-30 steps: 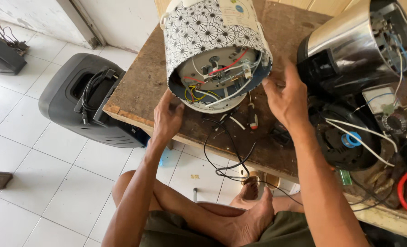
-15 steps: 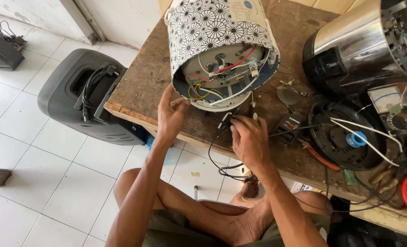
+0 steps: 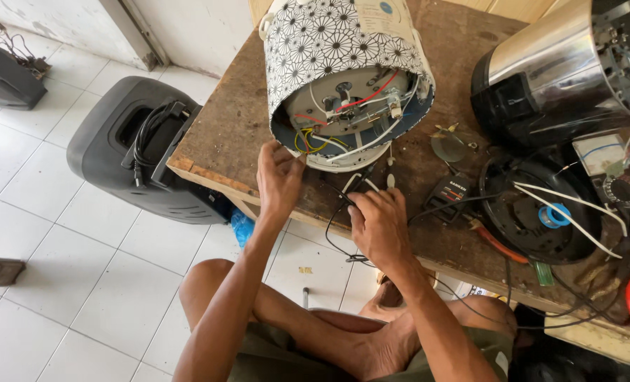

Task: The person uses a screwdriver to work on the internal wiring of a disassembled rice cooker. They then place the lid back on the cooker and handle a separate electronic component with wires.

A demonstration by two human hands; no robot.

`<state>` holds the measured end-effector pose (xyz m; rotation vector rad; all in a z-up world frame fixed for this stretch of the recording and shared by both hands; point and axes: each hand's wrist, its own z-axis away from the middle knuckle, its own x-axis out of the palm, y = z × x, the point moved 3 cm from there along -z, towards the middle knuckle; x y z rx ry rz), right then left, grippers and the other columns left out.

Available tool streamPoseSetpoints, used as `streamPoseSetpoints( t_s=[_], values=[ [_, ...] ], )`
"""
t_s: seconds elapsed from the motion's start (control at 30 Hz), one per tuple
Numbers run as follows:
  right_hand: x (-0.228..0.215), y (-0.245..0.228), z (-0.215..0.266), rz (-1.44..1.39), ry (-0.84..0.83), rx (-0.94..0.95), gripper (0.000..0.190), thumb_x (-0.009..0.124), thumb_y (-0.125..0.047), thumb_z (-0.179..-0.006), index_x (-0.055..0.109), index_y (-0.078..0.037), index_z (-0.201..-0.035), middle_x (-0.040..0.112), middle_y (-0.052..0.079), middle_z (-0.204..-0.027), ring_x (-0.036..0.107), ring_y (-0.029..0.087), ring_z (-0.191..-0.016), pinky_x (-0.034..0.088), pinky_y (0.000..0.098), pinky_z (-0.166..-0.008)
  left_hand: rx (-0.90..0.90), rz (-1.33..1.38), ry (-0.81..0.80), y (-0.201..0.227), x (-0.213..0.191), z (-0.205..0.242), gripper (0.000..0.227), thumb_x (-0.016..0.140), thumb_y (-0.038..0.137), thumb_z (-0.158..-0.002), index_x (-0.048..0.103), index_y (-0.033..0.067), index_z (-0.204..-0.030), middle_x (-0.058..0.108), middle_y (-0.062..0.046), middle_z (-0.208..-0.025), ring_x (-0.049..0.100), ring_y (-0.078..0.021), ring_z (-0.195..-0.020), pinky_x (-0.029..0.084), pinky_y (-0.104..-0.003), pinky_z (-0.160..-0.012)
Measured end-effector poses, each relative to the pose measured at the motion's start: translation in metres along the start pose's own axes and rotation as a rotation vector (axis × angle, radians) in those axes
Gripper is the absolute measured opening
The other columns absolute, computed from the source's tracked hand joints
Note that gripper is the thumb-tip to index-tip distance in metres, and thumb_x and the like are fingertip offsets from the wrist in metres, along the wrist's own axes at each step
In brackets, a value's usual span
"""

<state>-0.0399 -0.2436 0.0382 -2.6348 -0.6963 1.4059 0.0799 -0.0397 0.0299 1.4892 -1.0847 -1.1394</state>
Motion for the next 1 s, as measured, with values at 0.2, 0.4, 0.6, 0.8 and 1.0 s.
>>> streamPoseSetpoints(
  t_s=[0.2, 0.4, 0.6, 0.8, 1.0],
  values=[
    [-0.008, -0.011, -0.021, -0.049, 0.080, 0.031, 0.020, 0.073, -0.029, -0.106, 0.081, -0.016, -0.119, 0.072, 0.003, -0.089, 0.075, 0.028, -0.083, 0.054, 0.0464, -0.093, 0.091, -0.264, 0.148, -0.006, 0.000, 0.006, 0.026, 0.089, 0.028, -0.091, 0.077, 0.0143, -0.109, 0.059, -0.004, -0.098, 0.074, -0.0286, -0.083, 0.061, -0.042, -0.074],
    [0.006, -0.038, -0.065, -0.149, 0.163, 0.110, 0.012, 0.074, -0.021, -0.107, 0.084, -0.014, -0.109, 0.077, 0.011, -0.086, 0.079, 0.036, -0.084, 0.062, 0.0450, -0.079, 0.092, -0.088, 0.115, -0.016, -0.001, 0.007, 0.028, 0.068, 0.003, -0.096, 0.079, 0.0074, -0.121, 0.068, -0.016, -0.118, 0.077, -0.0390, -0.103, 0.067, -0.041, -0.086],
    [0.065, -0.029, -0.118, -0.170, -0.339, 0.673, 0.030, 0.067, -0.044, -0.102, 0.086, -0.023, -0.113, 0.082, 0.020, -0.086, 0.081, 0.052, -0.093, 0.063, 0.0633, -0.086, 0.133, -0.112, 0.055, -0.014, -0.005, 0.009, 0.036, 0.072, 0.009, -0.097, 0.077, 0.0161, -0.133, 0.070, -0.013, -0.124, 0.080, -0.0391, -0.100, 0.069, -0.044, -0.083],
    [0.078, -0.020, -0.123, -0.257, -0.362, 0.784, 0.031, 0.067, -0.048, -0.096, 0.087, -0.032, -0.114, 0.085, 0.006, -0.095, 0.081, 0.040, -0.104, 0.065, 0.0566, -0.093, 0.157, -0.065, 0.019, -0.011, -0.006, 0.017, 0.040, 0.075, 0.011, -0.100, 0.072, 0.0155, -0.139, 0.070, -0.015, -0.127, 0.081, -0.0334, -0.098, 0.068, -0.041, -0.083],
    [0.078, -0.007, -0.116, -0.708, -0.118, 0.770, 0.022, 0.077, -0.029, -0.092, 0.087, -0.009, -0.095, 0.061, 0.007, -0.048, 0.064, 0.019, -0.048, 0.048, 0.0346, -0.050, 0.230, -0.110, 0.017, -0.010, -0.008, 0.020, 0.039, 0.073, 0.011, -0.102, 0.070, 0.0144, -0.141, 0.069, -0.014, -0.127, 0.081, -0.0331, -0.095, 0.067, -0.046, -0.081]
  ],
)
